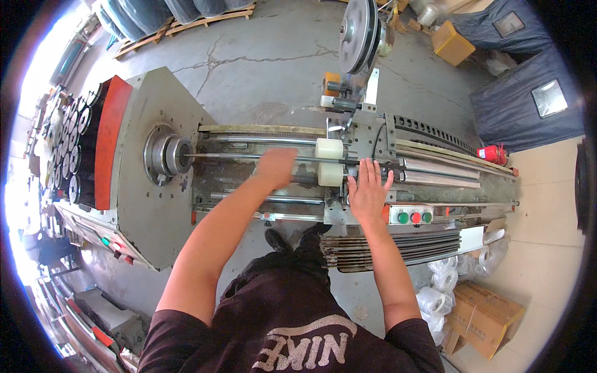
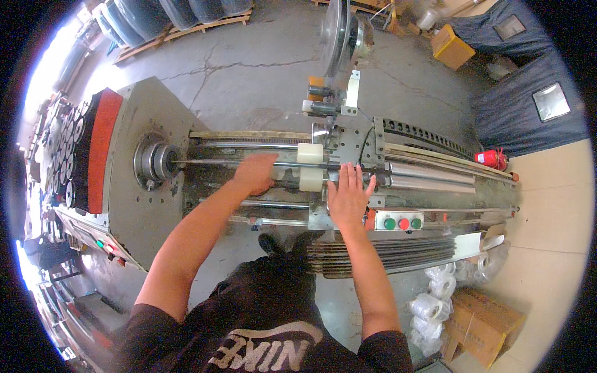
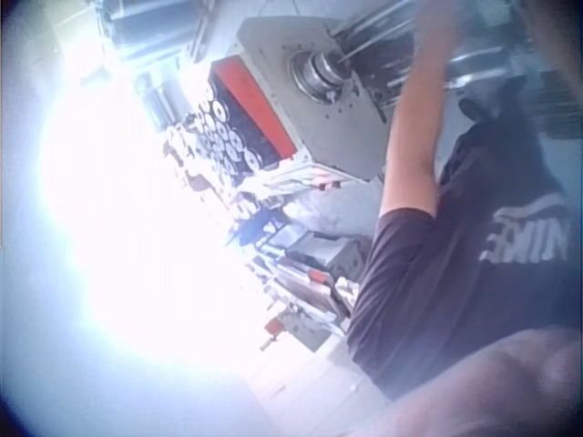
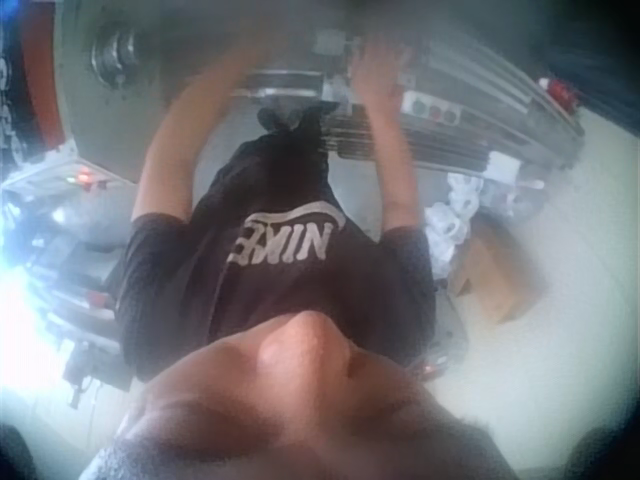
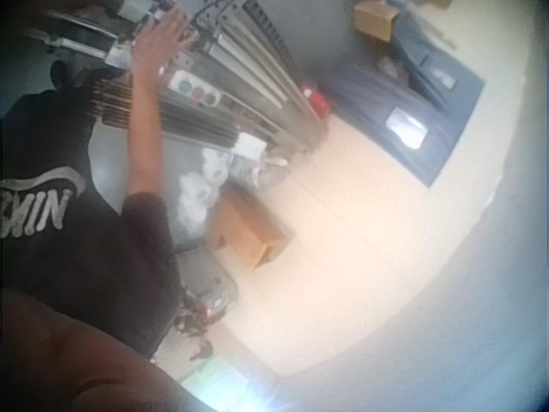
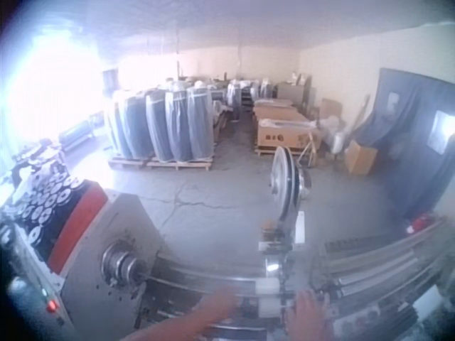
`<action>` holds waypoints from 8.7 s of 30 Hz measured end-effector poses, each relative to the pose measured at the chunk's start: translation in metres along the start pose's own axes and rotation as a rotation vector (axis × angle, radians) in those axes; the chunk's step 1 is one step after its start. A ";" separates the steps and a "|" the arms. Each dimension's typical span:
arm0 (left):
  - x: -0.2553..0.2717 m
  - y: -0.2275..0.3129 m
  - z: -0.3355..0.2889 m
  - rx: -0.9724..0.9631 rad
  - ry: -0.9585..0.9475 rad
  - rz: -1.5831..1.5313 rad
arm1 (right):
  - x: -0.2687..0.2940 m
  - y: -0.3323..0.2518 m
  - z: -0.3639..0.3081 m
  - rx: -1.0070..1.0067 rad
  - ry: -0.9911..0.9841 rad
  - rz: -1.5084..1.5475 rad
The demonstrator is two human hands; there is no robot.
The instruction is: The person operates an industrial machine to process metal rods, feeding rods through rollers, aligning them on a support rack, and then gathering them into a bundle to be placed on a separate table for inspection or further sorting.
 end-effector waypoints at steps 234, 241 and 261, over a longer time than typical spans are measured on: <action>0.041 0.062 0.106 0.151 -0.382 -0.884 | 0.000 -0.034 0.045 -0.574 0.066 1.741; 0.034 0.056 0.109 0.114 -0.432 -0.972 | 0.005 -0.015 0.087 -0.432 -0.035 1.787; 0.036 0.058 0.097 0.057 -0.158 -0.940 | 0.036 0.010 0.100 -0.373 -0.464 1.675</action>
Point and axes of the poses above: each hand's wrist, its own z-axis towards the middle knuckle, its own x-axis out of the back of the hand, y = z × x, the point moved 1 cm from there along z, towards the middle knuckle, and after that the axes turned 1 degree about y, right-handed, at the moved point
